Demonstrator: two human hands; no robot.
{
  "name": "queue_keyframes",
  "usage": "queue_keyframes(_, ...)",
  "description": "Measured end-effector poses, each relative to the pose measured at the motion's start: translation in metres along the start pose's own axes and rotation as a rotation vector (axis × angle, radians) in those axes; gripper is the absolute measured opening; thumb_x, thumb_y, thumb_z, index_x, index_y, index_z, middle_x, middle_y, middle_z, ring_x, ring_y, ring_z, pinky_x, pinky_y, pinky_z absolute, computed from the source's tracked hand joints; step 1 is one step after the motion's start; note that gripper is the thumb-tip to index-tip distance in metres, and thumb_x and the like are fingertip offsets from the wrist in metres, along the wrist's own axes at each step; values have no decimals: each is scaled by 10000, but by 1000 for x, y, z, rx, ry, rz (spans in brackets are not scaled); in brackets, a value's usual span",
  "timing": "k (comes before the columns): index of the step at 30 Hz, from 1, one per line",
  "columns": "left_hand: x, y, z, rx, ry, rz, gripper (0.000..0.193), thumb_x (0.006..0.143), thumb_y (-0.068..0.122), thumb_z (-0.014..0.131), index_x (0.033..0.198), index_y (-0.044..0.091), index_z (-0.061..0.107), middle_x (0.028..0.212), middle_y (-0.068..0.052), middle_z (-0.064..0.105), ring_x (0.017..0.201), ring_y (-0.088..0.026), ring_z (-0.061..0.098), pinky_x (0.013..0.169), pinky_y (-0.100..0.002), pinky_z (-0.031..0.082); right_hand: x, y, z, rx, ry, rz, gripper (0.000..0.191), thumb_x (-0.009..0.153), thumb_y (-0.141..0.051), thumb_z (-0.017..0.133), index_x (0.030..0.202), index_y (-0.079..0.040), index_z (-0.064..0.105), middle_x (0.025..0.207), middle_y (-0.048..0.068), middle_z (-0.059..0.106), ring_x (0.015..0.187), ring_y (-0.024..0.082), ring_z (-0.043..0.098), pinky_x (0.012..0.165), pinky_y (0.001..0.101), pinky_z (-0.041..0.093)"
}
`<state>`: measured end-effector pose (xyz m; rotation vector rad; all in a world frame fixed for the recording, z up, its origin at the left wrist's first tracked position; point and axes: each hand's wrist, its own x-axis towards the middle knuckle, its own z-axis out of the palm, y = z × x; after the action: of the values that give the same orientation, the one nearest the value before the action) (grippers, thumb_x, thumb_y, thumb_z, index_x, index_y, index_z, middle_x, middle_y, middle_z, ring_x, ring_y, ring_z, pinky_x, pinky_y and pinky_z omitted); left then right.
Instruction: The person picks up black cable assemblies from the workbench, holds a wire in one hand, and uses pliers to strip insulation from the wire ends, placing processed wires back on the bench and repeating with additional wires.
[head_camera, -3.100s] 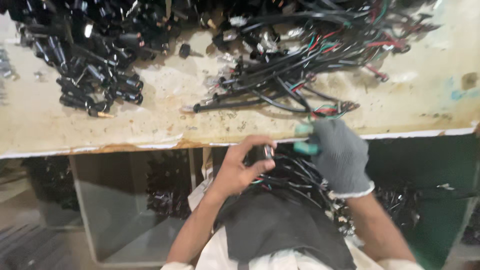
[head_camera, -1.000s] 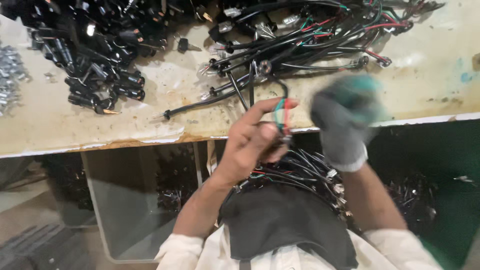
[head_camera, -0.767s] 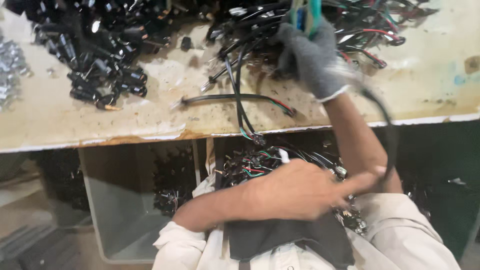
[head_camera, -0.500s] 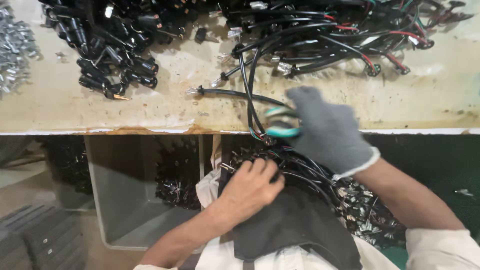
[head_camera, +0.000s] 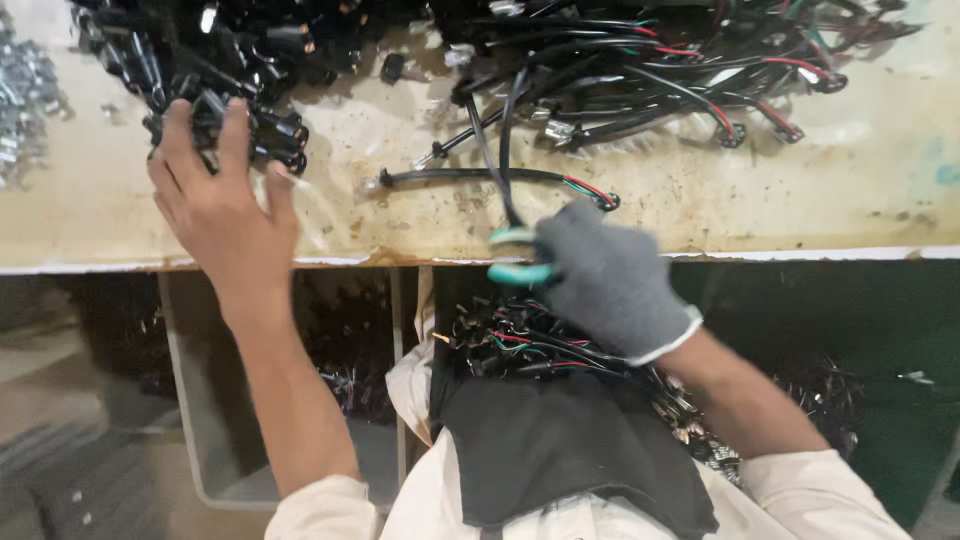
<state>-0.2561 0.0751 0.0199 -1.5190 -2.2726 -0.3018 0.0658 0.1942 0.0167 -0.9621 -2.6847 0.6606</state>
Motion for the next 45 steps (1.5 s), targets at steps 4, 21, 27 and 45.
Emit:
queue_keyframes(4, 3, 4, 47, -419, -48, -27, 280, 1086, 93, 634, 1354, 147, 694, 1552, -204, 438, 1428, -395, 516, 1164, -435, 498, 23, 36, -30, -48, 174, 1, 299, 821, -213, 842, 1036, -91, 675, 992, 119, 663, 789, 344, 677, 628, 454, 521)
queue_keyframes(21, -15, 59, 27, -485, -103, 253, 274, 913, 108, 758, 1184, 110, 718, 1277, -98, 647, 1242, -332, 549, 1054, -479, 431, -15, 42, -61, -260, 244, 45, 291, 905, -84, 781, 1174, -111, 676, 1132, 117, 699, 851, 336, 703, 700, 440, 545)
queue_keyframes(27, -26, 65, 33, -1231, 116, -290, 227, 1129, 240, 687, 1226, 36, 664, 1146, -98, 667, 989, -237, 639, 896, -346, 531, -30, 12, -48, -88, 361, -54, 336, 845, -126, 822, 1146, -85, 678, 998, 85, 677, 819, 298, 691, 698, 429, 538)
queue_keyframes(45, -90, 164, 1, -2295, -712, -401, 343, 913, 199, 544, 1220, 87, 442, 941, -11, 544, 810, -83, 443, 704, -249, 362, -7, 39, -33, 61, 95, 209, 455, 907, -156, 761, 1320, -17, 631, 937, 132, 701, 793, 315, 702, 663, 424, 554)
